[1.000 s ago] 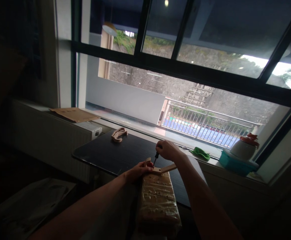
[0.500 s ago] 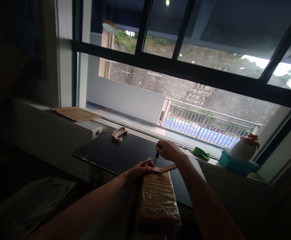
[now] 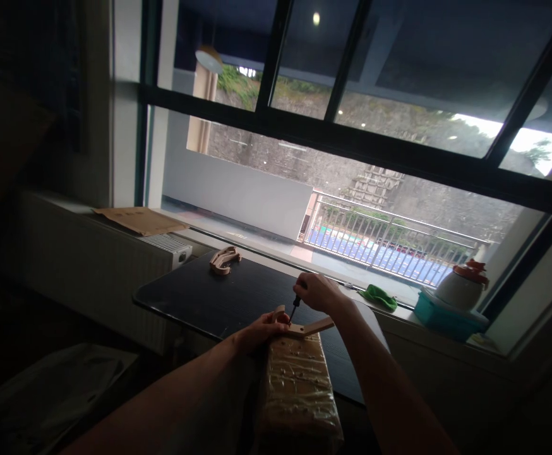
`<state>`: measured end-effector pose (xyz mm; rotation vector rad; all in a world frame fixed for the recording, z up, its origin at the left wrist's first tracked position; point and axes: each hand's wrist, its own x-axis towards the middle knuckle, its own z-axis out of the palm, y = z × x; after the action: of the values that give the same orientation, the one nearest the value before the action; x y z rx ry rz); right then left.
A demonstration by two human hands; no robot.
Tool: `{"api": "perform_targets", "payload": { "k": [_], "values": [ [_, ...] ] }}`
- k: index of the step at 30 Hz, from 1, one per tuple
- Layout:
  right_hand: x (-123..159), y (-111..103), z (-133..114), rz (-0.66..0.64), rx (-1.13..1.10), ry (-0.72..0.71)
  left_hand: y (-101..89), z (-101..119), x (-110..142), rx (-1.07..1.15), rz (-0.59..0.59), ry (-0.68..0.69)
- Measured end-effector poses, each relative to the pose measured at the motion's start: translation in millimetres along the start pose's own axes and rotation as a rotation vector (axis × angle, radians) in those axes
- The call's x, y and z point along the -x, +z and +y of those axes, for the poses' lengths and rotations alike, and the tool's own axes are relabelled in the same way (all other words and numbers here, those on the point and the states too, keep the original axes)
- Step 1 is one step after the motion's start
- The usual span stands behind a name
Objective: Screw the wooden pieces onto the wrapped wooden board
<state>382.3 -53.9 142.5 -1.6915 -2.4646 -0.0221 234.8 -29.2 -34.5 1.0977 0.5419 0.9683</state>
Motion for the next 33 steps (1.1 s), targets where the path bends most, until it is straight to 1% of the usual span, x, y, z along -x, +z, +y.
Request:
{"api": "perform_targets", "payload": {
  "k": [3,6,12,21,25,29,33],
  "values": [
    [1.2,-4.0,0.2,-0.025,-0.032,-0.034,0.7,1.4,1.3,-0.003,-0.002,-0.005],
    [0.6,-2.5,0.3,-0.035,-0.052,-0.043,1.4,2.4,2.2,-0.008,0.007,-0.012],
    [-0.7,5.8,2.7,0.02,-0.047,0.005,1.5,1.4,1.3,-0.004,0.014,-0.021],
    [-0.5,-3.7,0.7,-0.007,-0.06,-0.025,-1.1,-1.2,-1.6,-0.006,0.004,-0.011],
    [-0.5,1.9,-0.4,0.004,-0.065,-0.027,-1.4,-2.1,-1.7,-0.002,0.01,-0.01],
    [-0.7,8.1,-0.6,0.043,-0.052,-0.002,-0.8,-1.8,-1.5,-0.012,0.004,-0.008],
    [-0.8,4.4,1.5,0.047,-0.03,0.017,-0.9,-1.1,-1.7,-0.026,-0.003,-0.003]
  ]
}}
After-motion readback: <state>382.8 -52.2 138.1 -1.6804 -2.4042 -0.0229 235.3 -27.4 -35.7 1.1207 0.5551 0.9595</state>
